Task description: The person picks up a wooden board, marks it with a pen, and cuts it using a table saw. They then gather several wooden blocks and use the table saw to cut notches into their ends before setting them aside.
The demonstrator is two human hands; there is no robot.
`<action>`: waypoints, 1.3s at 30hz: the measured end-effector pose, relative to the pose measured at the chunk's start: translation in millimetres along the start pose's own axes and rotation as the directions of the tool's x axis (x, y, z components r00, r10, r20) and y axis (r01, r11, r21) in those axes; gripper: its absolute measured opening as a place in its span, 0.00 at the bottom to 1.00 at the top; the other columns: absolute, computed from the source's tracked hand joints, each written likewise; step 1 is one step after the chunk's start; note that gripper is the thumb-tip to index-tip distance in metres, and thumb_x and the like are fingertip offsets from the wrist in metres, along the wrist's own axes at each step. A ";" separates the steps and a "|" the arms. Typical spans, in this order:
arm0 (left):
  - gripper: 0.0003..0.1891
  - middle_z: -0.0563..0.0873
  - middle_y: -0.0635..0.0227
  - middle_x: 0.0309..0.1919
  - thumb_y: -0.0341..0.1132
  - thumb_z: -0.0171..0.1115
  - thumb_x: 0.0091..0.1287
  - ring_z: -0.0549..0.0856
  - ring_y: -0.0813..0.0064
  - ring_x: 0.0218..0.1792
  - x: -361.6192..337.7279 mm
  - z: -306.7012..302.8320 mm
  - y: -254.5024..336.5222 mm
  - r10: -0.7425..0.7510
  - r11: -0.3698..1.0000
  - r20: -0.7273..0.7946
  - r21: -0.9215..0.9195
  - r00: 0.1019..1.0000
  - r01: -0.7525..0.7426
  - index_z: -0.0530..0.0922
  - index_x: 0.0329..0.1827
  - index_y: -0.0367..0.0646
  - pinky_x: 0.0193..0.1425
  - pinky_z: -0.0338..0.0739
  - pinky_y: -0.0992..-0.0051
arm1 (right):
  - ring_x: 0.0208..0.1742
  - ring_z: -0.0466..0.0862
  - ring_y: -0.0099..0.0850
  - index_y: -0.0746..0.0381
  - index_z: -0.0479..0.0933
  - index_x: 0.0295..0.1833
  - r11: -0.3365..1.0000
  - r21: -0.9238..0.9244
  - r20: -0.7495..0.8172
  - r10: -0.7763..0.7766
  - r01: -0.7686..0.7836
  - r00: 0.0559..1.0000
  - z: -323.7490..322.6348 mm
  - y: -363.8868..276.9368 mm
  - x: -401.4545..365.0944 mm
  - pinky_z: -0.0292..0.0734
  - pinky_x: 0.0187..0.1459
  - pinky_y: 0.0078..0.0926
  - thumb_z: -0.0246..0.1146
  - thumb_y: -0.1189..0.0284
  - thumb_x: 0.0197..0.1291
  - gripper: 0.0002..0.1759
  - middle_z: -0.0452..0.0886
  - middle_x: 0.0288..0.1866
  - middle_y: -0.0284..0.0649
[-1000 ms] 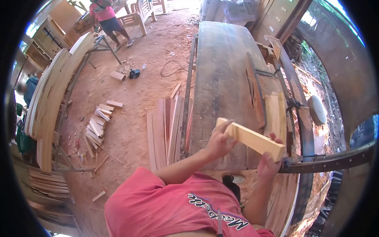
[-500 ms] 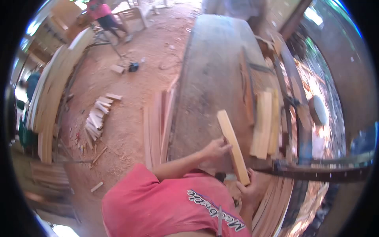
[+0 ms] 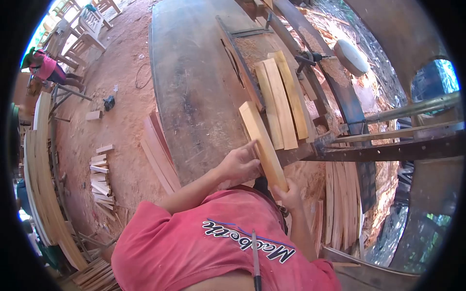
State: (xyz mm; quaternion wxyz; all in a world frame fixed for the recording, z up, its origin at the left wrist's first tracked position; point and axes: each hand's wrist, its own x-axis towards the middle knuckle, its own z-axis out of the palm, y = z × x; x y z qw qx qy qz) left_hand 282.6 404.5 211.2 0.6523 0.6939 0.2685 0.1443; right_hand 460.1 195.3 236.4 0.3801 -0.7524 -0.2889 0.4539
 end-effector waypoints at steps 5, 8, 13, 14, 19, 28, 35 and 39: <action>0.25 0.63 0.34 0.75 0.43 0.67 0.69 0.70 0.41 0.73 22.4 -9.4 -3.7 0.175 0.928 -0.090 0.348 0.980 -0.134 0.79 0.40 0.19 0.77 0.65 0.60 | 0.51 0.82 0.27 0.70 0.75 0.62 0.925 0.364 0.080 0.085 -0.108 0.993 9.8 -28.6 16.9 0.76 0.55 0.26 0.61 0.69 0.70 0.21 0.84 0.51 0.40; 0.28 0.53 0.28 0.78 0.45 0.66 0.70 0.59 0.32 0.77 34.2 -14.8 0.8 0.248 0.876 -0.035 0.435 0.968 -0.209 0.79 0.31 0.19 0.81 0.56 0.51 | 0.56 0.80 0.29 0.70 0.74 0.65 0.973 0.217 0.044 0.069 -0.077 0.997 15.8 -32.4 31.6 0.74 0.59 0.27 0.59 0.67 0.73 0.23 0.82 0.56 0.41; 0.31 0.50 0.23 0.77 0.50 0.65 0.70 0.54 0.26 0.77 43.1 -9.1 6.6 0.175 0.860 -0.069 0.497 0.982 -0.118 0.80 0.34 0.17 0.81 0.51 0.42 | 0.59 0.79 0.33 0.68 0.75 0.65 0.991 -0.133 -0.014 0.007 -0.009 1.000 37.8 -72.0 37.7 0.73 0.60 0.32 0.62 0.65 0.70 0.24 0.80 0.56 0.45; 0.32 0.50 0.22 0.76 0.50 0.65 0.70 0.54 0.25 0.77 43.8 -8.4 10.4 0.098 0.869 -0.103 0.493 0.990 -0.034 0.80 0.35 0.17 0.81 0.51 0.43 | 0.55 0.80 0.36 0.66 0.74 0.65 0.903 -0.419 -0.065 -0.135 0.096 0.989 43.8 -77.6 36.1 0.75 0.56 0.32 0.65 0.69 0.66 0.24 0.81 0.53 0.46; 0.32 0.55 0.24 0.76 0.51 0.66 0.69 0.61 0.30 0.76 48.7 -14.0 -7.3 0.062 0.852 -0.153 0.523 0.986 0.027 0.80 0.39 0.17 0.80 0.57 0.49 | 0.46 0.80 0.40 0.66 0.75 0.61 0.732 -0.632 -0.067 -0.381 0.256 0.922 43.6 -58.0 45.1 0.76 0.46 0.32 0.72 0.72 0.57 0.27 0.79 0.45 0.45; 0.31 0.83 0.39 0.47 0.52 0.75 0.58 0.84 0.46 0.51 68.8 0.3 7.1 -0.141 0.915 -0.372 0.305 0.918 0.264 0.81 0.41 0.24 0.57 0.80 0.58 | 0.38 0.78 0.28 0.66 0.77 0.58 0.855 -0.483 -0.397 -0.406 0.189 0.823 23.2 -81.5 74.3 0.75 0.43 0.23 0.72 0.72 0.59 0.22 0.78 0.40 0.42; 0.24 0.85 0.44 0.41 0.45 0.73 0.58 0.86 0.45 0.43 69.1 1.1 5.5 -0.187 0.976 -0.441 0.017 0.878 0.216 0.83 0.40 0.26 0.50 0.82 0.56 | 0.52 0.76 0.46 0.59 0.81 0.56 0.625 -0.750 -0.289 -0.603 0.215 0.744 39.3 -77.7 81.8 0.72 0.54 0.44 0.77 0.71 0.48 0.26 0.74 0.47 0.45; 0.20 0.88 0.49 0.35 0.40 0.70 0.59 0.88 0.60 0.36 86.3 -4.4 0.9 -0.187 0.906 -0.326 0.307 0.927 0.291 0.83 0.40 0.26 0.43 0.83 0.65 | 0.50 0.76 0.46 0.59 0.82 0.53 0.617 -0.759 -0.333 -0.642 0.208 0.690 26.9 -64.3 92.0 0.72 0.53 0.44 0.77 0.72 0.48 0.24 0.74 0.46 0.45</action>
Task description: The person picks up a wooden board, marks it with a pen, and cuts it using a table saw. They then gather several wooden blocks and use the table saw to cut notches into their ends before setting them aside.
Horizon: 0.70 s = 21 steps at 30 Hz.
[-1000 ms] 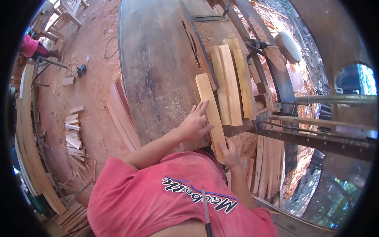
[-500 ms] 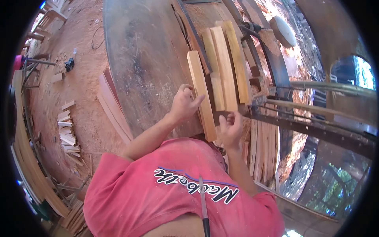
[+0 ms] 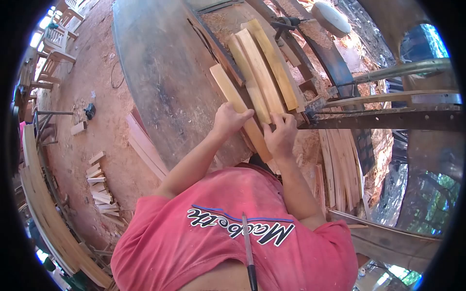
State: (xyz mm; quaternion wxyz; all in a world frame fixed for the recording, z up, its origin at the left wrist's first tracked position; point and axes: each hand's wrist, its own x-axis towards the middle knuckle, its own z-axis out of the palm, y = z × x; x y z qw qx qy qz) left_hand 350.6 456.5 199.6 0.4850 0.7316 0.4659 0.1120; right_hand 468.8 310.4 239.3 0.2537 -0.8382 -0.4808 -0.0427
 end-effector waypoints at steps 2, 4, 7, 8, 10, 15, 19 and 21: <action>0.18 0.88 0.52 0.36 0.38 0.69 0.59 0.89 0.63 0.37 -8.2 -8.8 0.1 -0.073 0.989 0.018 -0.124 0.997 0.074 0.83 0.42 0.27 0.45 0.84 0.65 | 0.51 0.76 0.46 0.60 0.82 0.51 1.000 -0.021 -0.019 0.003 -0.004 1.000 -3.0 3.6 -1.3 0.72 0.53 0.44 0.77 0.73 0.48 0.23 0.74 0.46 0.44; 0.17 0.89 0.55 0.36 0.36 0.69 0.60 0.89 0.66 0.39 -10.1 -15.0 -16.7 -0.150 0.957 0.059 -0.243 0.987 0.160 0.82 0.43 0.29 0.46 0.84 0.65 | 0.50 0.76 0.45 0.60 0.82 0.51 1.000 -0.028 -0.072 0.013 -0.015 0.997 -1.7 7.1 -2.0 0.72 0.53 0.44 0.76 0.73 0.49 0.22 0.74 0.46 0.44; 0.18 0.89 0.56 0.42 0.35 0.71 0.57 0.89 0.67 0.43 -8.5 -9.8 -54.0 -0.128 0.733 0.254 -0.627 0.959 0.264 0.82 0.45 0.30 0.48 0.84 0.69 | 0.51 0.76 0.46 0.60 0.81 0.50 0.999 -0.007 -0.135 0.031 -0.033 0.990 3.5 15.4 -6.1 0.72 0.54 0.44 0.75 0.74 0.51 0.20 0.75 0.46 0.44; 0.15 0.89 0.58 0.40 0.31 0.69 0.59 0.89 0.68 0.41 -9.9 -9.6 -55.3 -0.118 0.648 0.247 -0.715 0.962 0.263 0.82 0.46 0.30 0.47 0.85 0.69 | 0.51 0.76 0.46 0.61 0.81 0.50 0.999 0.022 -0.157 0.039 -0.036 0.987 5.6 16.4 -6.0 0.72 0.54 0.44 0.75 0.74 0.51 0.19 0.75 0.47 0.44; 0.13 0.89 0.61 0.39 0.27 0.67 0.60 0.89 0.69 0.40 -11.8 -11.5 -54.4 -0.111 0.556 0.234 -0.791 0.966 0.256 0.82 0.46 0.30 0.46 0.85 0.69 | 0.51 0.76 0.46 0.61 0.81 0.51 0.986 0.157 -0.125 0.068 -0.048 0.990 -0.5 13.6 -8.2 0.72 0.55 0.44 0.75 0.74 0.51 0.20 0.76 0.47 0.44; 0.14 0.88 0.55 0.46 0.30 0.67 0.65 0.89 0.68 0.42 -7.5 -8.5 -31.2 -0.109 0.786 0.198 -0.583 0.974 0.206 0.80 0.48 0.26 0.45 0.85 0.71 | 0.53 0.76 0.49 0.63 0.77 0.58 0.916 0.402 0.146 -0.060 -0.004 0.987 -22.4 -6.9 -36.8 0.72 0.56 0.43 0.75 0.74 0.51 0.27 0.75 0.50 0.46; 0.22 0.85 0.47 0.55 0.35 0.65 0.69 0.86 0.68 0.55 6.0 -3.1 -23.9 0.103 0.974 -0.139 -0.185 0.985 -0.128 0.79 0.56 0.20 0.56 0.82 0.70 | 0.56 0.73 0.50 0.60 0.70 0.71 0.995 0.100 0.323 -0.028 -0.004 0.946 -28.5 -22.7 -52.8 0.70 0.59 0.46 0.75 0.72 0.50 0.40 0.70 0.56 0.52; 0.23 0.78 0.41 0.66 0.36 0.63 0.70 0.83 0.64 0.61 9.2 -6.9 -11.6 0.000 0.916 -0.156 -0.396 0.988 -0.062 0.79 0.56 0.19 0.61 0.79 0.68 | 0.55 0.73 0.50 0.59 0.68 0.75 0.995 0.032 0.345 0.079 -0.096 0.935 -25.8 -14.7 -52.5 0.70 0.59 0.48 0.74 0.72 0.51 0.43 0.70 0.56 0.53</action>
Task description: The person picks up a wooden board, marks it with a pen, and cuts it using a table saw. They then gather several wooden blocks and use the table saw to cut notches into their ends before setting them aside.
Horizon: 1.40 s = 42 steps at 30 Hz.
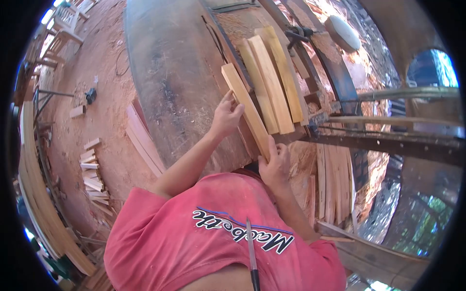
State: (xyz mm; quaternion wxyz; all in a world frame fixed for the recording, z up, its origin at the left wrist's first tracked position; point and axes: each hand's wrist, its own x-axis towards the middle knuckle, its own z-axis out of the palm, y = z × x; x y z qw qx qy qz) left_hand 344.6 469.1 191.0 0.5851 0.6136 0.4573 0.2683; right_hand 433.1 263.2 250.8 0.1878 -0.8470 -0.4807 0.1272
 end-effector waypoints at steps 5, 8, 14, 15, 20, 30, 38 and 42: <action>0.19 0.56 0.36 0.79 0.37 0.63 0.69 0.87 0.48 0.55 6.8 0.8 -8.9 0.035 0.999 0.168 0.007 0.985 -0.037 0.82 0.38 0.20 0.61 0.79 0.64 | 0.43 0.77 0.53 0.55 0.62 0.81 0.998 -0.029 0.203 -0.052 0.059 0.978 -5.4 3.3 7.5 0.73 0.51 0.50 0.68 0.71 0.59 0.43 0.74 0.42 0.55; 0.18 0.48 0.33 0.80 0.37 0.63 0.68 0.87 0.43 0.51 12.4 -0.9 -15.3 0.125 0.983 0.210 0.103 0.970 -0.149 0.80 0.34 0.23 0.60 0.79 0.64 | 0.47 0.77 0.53 0.52 0.60 0.82 0.988 -0.154 0.290 0.012 0.034 0.957 -4.1 -6.0 17.6 0.73 0.52 0.48 0.68 0.72 0.60 0.44 0.73 0.45 0.54; 0.21 0.41 0.24 0.78 0.42 0.59 0.70 0.67 0.38 0.74 24.2 -1.7 -8.2 0.167 0.842 0.257 0.465 0.952 -0.273 0.83 0.37 0.26 0.79 0.55 0.42 | 0.47 0.78 0.55 0.49 0.59 0.82 0.980 -0.197 0.373 0.104 -0.031 0.922 -7.6 -24.8 41.3 0.75 0.53 0.48 0.67 0.70 0.62 0.43 0.73 0.45 0.55; 0.21 0.41 0.24 0.78 0.42 0.59 0.70 0.67 0.38 0.74 26.5 -3.7 -8.2 0.165 0.847 0.253 0.459 0.953 -0.268 0.83 0.37 0.26 0.79 0.55 0.42 | 0.47 0.78 0.55 0.49 0.59 0.82 0.978 -0.205 0.377 0.104 -0.027 0.920 -7.2 -26.2 44.4 0.75 0.53 0.48 0.67 0.70 0.62 0.43 0.73 0.45 0.55; 0.22 0.47 0.19 0.76 0.42 0.54 0.70 0.46 0.38 0.82 39.2 -12.3 -7.6 0.167 0.875 0.316 0.389 0.934 -0.288 0.87 0.43 0.28 0.80 0.45 0.34 | 0.50 0.80 0.60 0.48 0.59 0.82 0.978 -0.209 0.351 0.059 0.016 0.934 -3.2 -31.4 55.1 0.76 0.54 0.52 0.66 0.68 0.62 0.43 0.75 0.49 0.61; 0.22 0.45 0.21 0.77 0.43 0.53 0.71 0.44 0.41 0.83 46.2 -14.9 -18.6 0.235 0.876 0.300 0.346 0.925 -0.335 0.88 0.42 0.32 0.81 0.45 0.38 | 0.47 0.84 0.63 0.48 0.56 0.83 0.948 -0.308 0.489 0.084 0.082 0.868 -23.6 -52.5 79.7 0.78 0.52 0.56 0.63 0.62 0.65 0.42 0.83 0.42 0.65; 0.22 0.43 0.20 0.76 0.44 0.53 0.73 0.39 0.43 0.83 54.3 -16.3 -22.2 0.259 0.907 0.292 0.255 0.921 -0.336 0.88 0.42 0.32 0.84 0.43 0.46 | 0.48 0.84 0.65 0.45 0.50 0.84 0.903 -0.430 0.516 0.222 0.026 0.828 -20.1 -66.3 87.5 0.77 0.54 0.56 0.60 0.60 0.67 0.43 0.83 0.42 0.68; 0.22 0.43 0.21 0.77 0.44 0.52 0.73 0.39 0.44 0.83 59.8 -17.8 -21.8 0.253 0.915 0.289 0.240 0.923 -0.325 0.88 0.43 0.32 0.84 0.43 0.47 | 0.48 0.83 0.65 0.45 0.50 0.84 0.894 -0.444 0.495 0.191 0.057 0.847 -17.9 -66.8 90.4 0.77 0.54 0.56 0.60 0.60 0.67 0.43 0.83 0.43 0.67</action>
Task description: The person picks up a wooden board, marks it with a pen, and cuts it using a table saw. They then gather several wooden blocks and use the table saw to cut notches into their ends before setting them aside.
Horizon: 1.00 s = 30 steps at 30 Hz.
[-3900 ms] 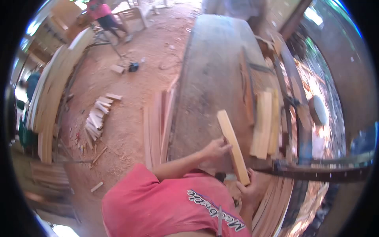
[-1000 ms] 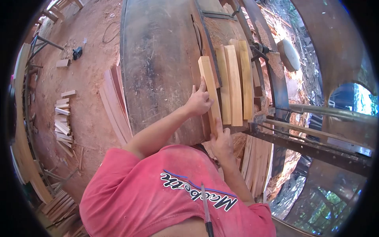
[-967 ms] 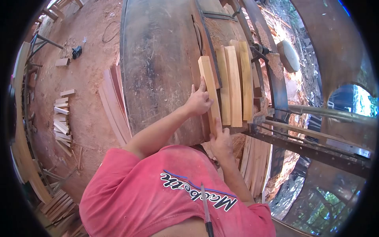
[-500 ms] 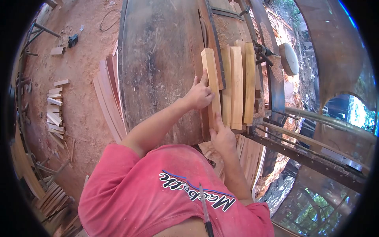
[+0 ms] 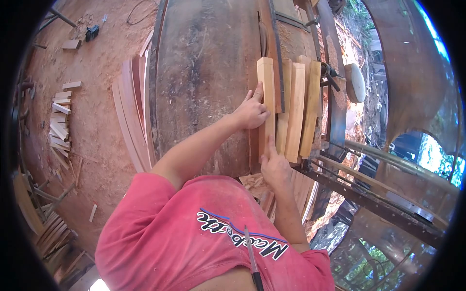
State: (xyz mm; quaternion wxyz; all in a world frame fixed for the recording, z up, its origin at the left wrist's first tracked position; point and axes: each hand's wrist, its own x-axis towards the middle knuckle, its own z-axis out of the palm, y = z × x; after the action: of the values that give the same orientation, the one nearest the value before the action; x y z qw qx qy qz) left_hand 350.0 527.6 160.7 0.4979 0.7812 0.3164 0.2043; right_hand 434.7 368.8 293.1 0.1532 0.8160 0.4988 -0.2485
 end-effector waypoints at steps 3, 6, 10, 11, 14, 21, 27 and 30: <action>0.22 0.43 0.21 0.77 0.44 0.52 0.73 0.39 0.46 0.84 4.7 -0.2 -1.8 -0.015 0.999 0.004 0.029 1.000 0.015 0.88 0.44 0.33 0.84 0.43 0.47 | 0.49 0.83 0.65 0.45 0.50 0.84 0.999 -0.040 0.021 0.007 -0.006 1.000 -5.3 -3.7 3.9 0.77 0.54 0.56 0.61 0.60 0.67 0.44 0.83 0.44 0.67; 0.22 0.43 0.21 0.77 0.44 0.51 0.73 0.38 0.45 0.83 7.8 -0.2 -3.1 -0.013 0.999 -0.008 0.038 1.000 0.013 0.88 0.45 0.33 0.84 0.44 0.48 | 0.49 0.83 0.65 0.45 0.50 0.85 0.998 -0.055 0.041 0.021 -0.018 0.999 -9.1 -7.4 4.8 0.77 0.54 0.55 0.61 0.59 0.66 0.45 0.83 0.44 0.68; 0.22 0.42 0.20 0.77 0.44 0.51 0.73 0.40 0.42 0.83 10.6 -5.9 -6.3 0.008 1.000 -0.011 0.019 1.000 -0.007 0.89 0.46 0.34 0.84 0.45 0.49 | 0.48 0.84 0.61 0.45 0.50 0.85 0.998 -0.060 0.044 0.018 -0.015 0.999 -9.8 -10.0 11.0 0.78 0.54 0.55 0.62 0.58 0.66 0.45 0.83 0.42 0.65; 0.22 0.42 0.20 0.77 0.44 0.51 0.73 0.41 0.42 0.83 11.4 -6.2 -6.7 0.016 1.000 -0.014 0.012 1.000 -0.016 0.89 0.46 0.34 0.84 0.45 0.49 | 0.48 0.84 0.61 0.45 0.50 0.85 0.997 -0.067 0.041 0.028 -0.025 0.999 -10.7 -11.3 11.6 0.78 0.54 0.55 0.62 0.58 0.66 0.45 0.83 0.42 0.65; 0.23 0.41 0.19 0.77 0.43 0.48 0.73 0.50 0.35 0.81 14.0 -8.4 -7.9 0.027 0.997 -0.010 0.069 1.000 -0.027 0.89 0.48 0.35 0.85 0.46 0.53 | 0.47 0.84 0.62 0.45 0.51 0.84 0.997 -0.073 0.029 0.013 -0.011 1.000 -10.7 -12.1 15.7 0.78 0.54 0.55 0.62 0.58 0.65 0.45 0.83 0.43 0.65; 0.22 0.45 0.14 0.74 0.43 0.53 0.71 0.56 0.30 0.78 10.5 -11.2 -8.2 0.065 0.998 -0.106 0.016 0.992 -0.064 0.89 0.42 0.32 0.83 0.52 0.51 | 0.47 0.84 0.63 0.48 0.51 0.85 0.998 -0.058 -0.004 -0.014 0.014 1.000 -3.0 -3.6 19.3 0.78 0.53 0.54 0.63 0.58 0.64 0.46 0.83 0.43 0.65; 0.20 0.50 0.14 0.73 0.42 0.55 0.69 0.56 0.32 0.79 5.5 -17.7 -12.0 0.112 0.991 -0.156 -0.052 0.981 -0.121 0.88 0.38 0.32 0.83 0.53 0.51 | 0.49 0.82 0.62 0.52 0.51 0.84 0.998 -0.066 0.008 -0.019 0.019 1.000 -7.7 -13.2 21.3 0.77 0.53 0.53 0.63 0.59 0.65 0.46 0.82 0.46 0.66; 0.19 0.50 0.13 0.73 0.42 0.56 0.68 0.56 0.33 0.79 5.1 -15.0 -13.2 0.134 0.988 -0.219 -0.042 0.966 -0.146 0.88 0.35 0.34 0.83 0.54 0.52 | 0.59 0.80 0.61 0.63 0.53 0.83 1.000 -0.030 0.049 0.010 -0.008 0.999 -11.4 -20.6 22.2 0.74 0.60 0.48 0.65 0.65 0.64 0.45 0.79 0.60 0.66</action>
State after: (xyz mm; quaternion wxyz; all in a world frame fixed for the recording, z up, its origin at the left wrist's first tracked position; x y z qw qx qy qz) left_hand 340.3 544.8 155.0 0.4672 0.7601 0.3065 0.3317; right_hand 427.7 400.3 290.2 0.1786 0.8096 0.4949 -0.2604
